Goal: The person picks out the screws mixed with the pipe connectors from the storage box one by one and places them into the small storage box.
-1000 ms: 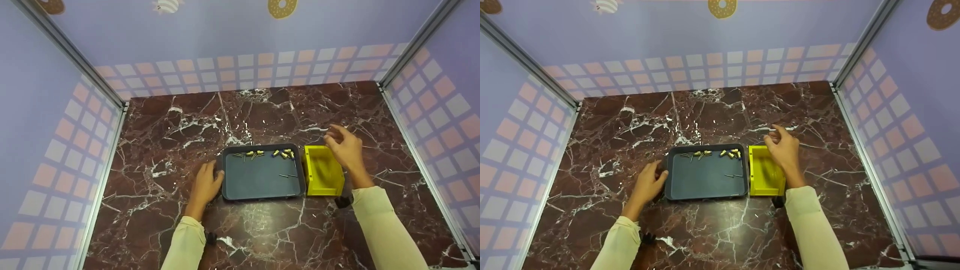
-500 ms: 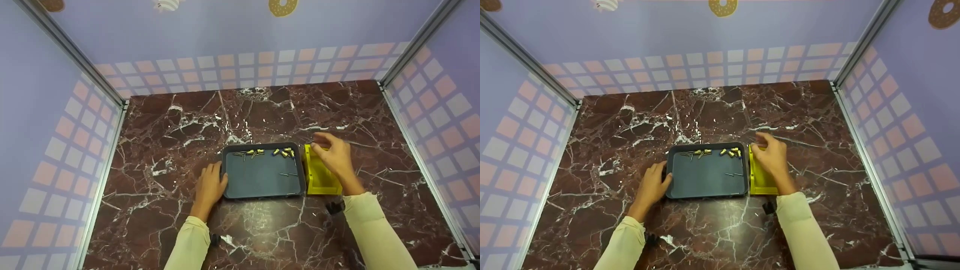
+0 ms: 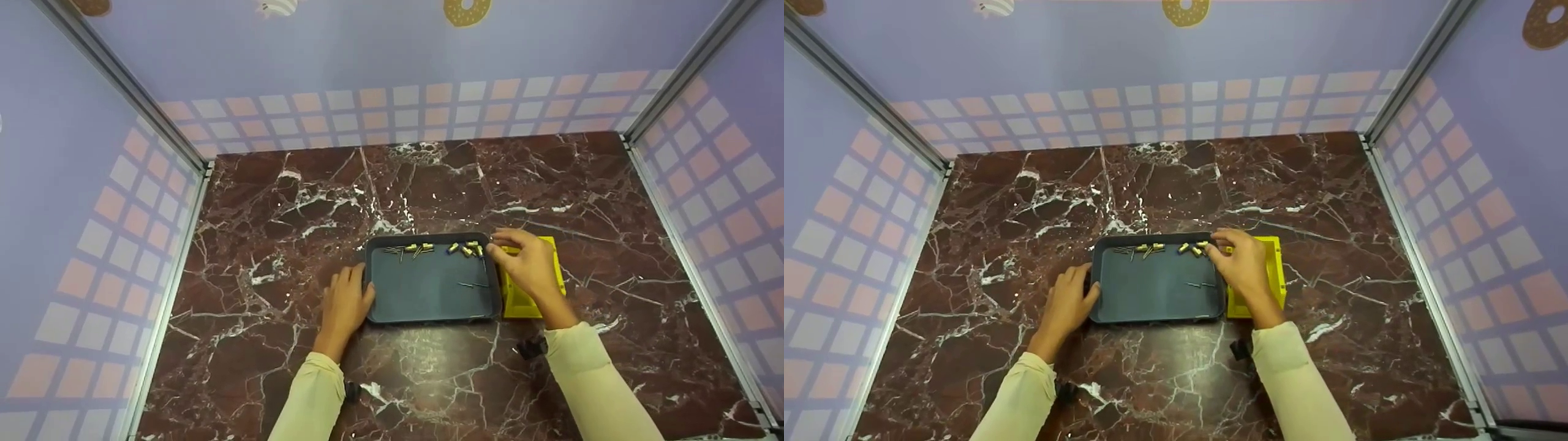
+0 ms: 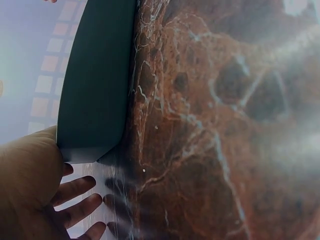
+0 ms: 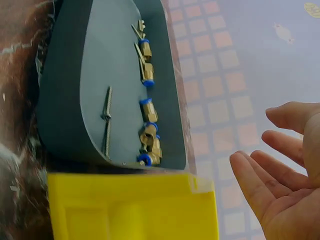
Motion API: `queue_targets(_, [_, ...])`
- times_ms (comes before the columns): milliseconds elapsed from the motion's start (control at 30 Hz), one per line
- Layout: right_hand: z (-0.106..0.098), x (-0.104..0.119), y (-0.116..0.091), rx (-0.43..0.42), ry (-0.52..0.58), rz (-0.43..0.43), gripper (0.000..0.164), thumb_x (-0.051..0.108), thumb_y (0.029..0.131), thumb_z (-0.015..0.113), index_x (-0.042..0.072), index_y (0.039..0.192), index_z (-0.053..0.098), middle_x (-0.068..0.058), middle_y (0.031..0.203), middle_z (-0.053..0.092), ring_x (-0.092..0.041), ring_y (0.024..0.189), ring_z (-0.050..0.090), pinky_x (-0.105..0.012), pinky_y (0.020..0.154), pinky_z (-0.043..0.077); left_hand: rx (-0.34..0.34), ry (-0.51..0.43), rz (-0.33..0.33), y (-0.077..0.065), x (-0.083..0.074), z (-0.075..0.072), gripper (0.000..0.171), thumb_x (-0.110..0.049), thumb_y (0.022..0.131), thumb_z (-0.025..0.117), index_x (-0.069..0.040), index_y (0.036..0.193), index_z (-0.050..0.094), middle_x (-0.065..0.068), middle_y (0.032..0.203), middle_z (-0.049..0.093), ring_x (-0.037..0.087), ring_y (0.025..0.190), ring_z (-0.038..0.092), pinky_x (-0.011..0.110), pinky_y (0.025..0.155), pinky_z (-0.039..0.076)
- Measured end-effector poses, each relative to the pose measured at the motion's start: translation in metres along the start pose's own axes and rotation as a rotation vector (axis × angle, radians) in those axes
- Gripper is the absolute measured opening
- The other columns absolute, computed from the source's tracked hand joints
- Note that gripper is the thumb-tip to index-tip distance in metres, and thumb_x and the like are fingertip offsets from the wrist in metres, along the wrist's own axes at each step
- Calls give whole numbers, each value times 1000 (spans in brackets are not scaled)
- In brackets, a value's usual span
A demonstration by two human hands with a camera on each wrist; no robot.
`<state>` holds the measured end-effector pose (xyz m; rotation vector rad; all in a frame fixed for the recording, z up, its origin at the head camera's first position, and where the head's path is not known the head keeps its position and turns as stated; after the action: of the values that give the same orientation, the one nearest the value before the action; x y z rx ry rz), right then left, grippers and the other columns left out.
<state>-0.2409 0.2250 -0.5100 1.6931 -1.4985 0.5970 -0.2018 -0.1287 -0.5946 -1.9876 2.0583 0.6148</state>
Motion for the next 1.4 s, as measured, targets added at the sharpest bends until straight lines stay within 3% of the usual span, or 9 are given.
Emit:
queue_targets(400, [26, 12, -8, -9, -29, -41, 26, 14, 82, 83, 5, 107, 80, -13, 114, 77, -27, 94, 77, -50, 82, 60, 32, 33, -24, -1, -1, 2, 49, -32, 98, 62, -13, 143, 58, 13, 133, 64, 36, 118, 60, 57, 88, 50])
queue_targets(667, [40, 9, -13, 30, -53, -39, 27, 18, 83, 82, 6, 108, 80, -10, 107, 79, -25, 96, 75, -46, 82, 56, 42, 47, -39, 1, -3, 3, 48, -31, 99, 61, -15, 144, 57, 11, 134, 65, 35, 121, 58, 60, 91, 47])
queue_targets(833, [46, 7, -17, 47, -29, -28, 30, 17, 84, 83, 4, 110, 79, -13, 111, 77, -27, 96, 76, -48, 86, 58, 58, 39, -66, -1, -2, 6, 49, -31, 99, 59, -18, 147, 55, 9, 137, 62, 35, 128, 54, 67, 99, 42])
queue_targets(967, [48, 6, -19, 53, -12, -22, 30, 17, 84, 83, 4, 111, 79, -14, 109, 77, -28, 94, 77, -49, 88, 58, 70, 13, -77, -2, 0, 7, 52, -31, 100, 57, -20, 151, 51, 9, 142, 59, 35, 138, 49, 76, 108, 32])
queue_targets(1400, [54, 5, -19, 59, -2, -50, 30, 15, 83, 83, 3, 109, 79, -17, 110, 76, -29, 93, 78, -49, 84, 60, 107, -21, -78, -4, 0, 8, 61, -27, 102, 54, -26, 161, 36, 9, 146, 57, 38, 144, 44, 81, 110, 23])
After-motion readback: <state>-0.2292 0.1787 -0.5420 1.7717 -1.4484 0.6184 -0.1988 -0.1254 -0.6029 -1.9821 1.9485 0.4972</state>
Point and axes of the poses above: each hand's wrist, its own y-axis towards the middle knuckle, its own z-axis out of the palm, x = y × z, the point moved 7 cm from there along y, towards the middle knuckle
